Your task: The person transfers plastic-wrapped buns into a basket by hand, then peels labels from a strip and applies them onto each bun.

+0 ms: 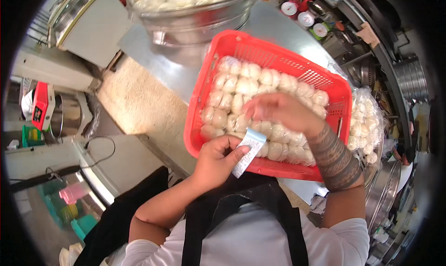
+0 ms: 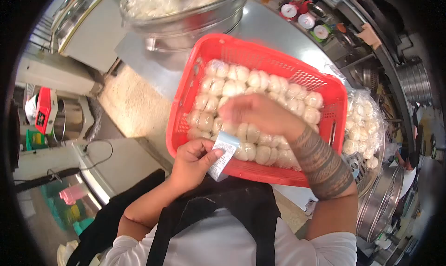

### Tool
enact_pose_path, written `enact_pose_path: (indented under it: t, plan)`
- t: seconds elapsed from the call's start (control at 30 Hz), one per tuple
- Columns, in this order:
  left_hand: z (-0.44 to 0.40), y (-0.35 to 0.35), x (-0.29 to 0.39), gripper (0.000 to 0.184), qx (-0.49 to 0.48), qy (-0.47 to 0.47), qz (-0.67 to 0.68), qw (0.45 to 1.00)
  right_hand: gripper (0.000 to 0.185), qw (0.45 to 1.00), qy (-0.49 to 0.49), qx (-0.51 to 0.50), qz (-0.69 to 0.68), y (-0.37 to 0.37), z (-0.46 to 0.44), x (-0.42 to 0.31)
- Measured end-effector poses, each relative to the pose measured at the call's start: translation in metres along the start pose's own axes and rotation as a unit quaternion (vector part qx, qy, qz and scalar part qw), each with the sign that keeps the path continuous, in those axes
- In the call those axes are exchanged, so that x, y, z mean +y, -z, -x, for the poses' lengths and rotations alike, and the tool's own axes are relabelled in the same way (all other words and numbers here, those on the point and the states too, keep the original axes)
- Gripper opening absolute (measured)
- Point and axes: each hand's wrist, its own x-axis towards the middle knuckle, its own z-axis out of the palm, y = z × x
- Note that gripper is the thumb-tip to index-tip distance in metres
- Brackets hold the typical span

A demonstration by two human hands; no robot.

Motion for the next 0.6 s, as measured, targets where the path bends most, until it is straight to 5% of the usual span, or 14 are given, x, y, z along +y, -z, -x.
enact_pose_path:
  t: [0.1,0.17,0.37,0.53,0.6]
  plan:
    - [-0.001,-0.009,-0.005,0.009,-0.015,-0.028,-0.056,0.998,0.021,0.997,0.000,-0.081,-0.018,-0.023,0.038,-0.008]
    - [0.001,-0.018,-0.003,0.008,-0.029,-0.045,-0.041,0.998,0.019,0.998,-0.051,-0.012,-0.035,-0.024,0.060,-0.003]
    - [0.010,-0.043,-0.005,0.011,-0.056,-0.033,0.078,0.995,0.008,0.997,0.030,0.066,0.002,-0.019,0.094,-0.005]
    - [0.017,-0.044,0.010,0.016,-0.045,-0.040,-0.106,0.992,0.006,0.979,0.085,0.182,0.024,-0.011,0.112,0.002]
    - [0.019,-0.049,0.011,0.017,-0.035,-0.051,-0.046,0.997,0.005,0.953,0.130,0.274,0.008,-0.012,0.124,-0.010]
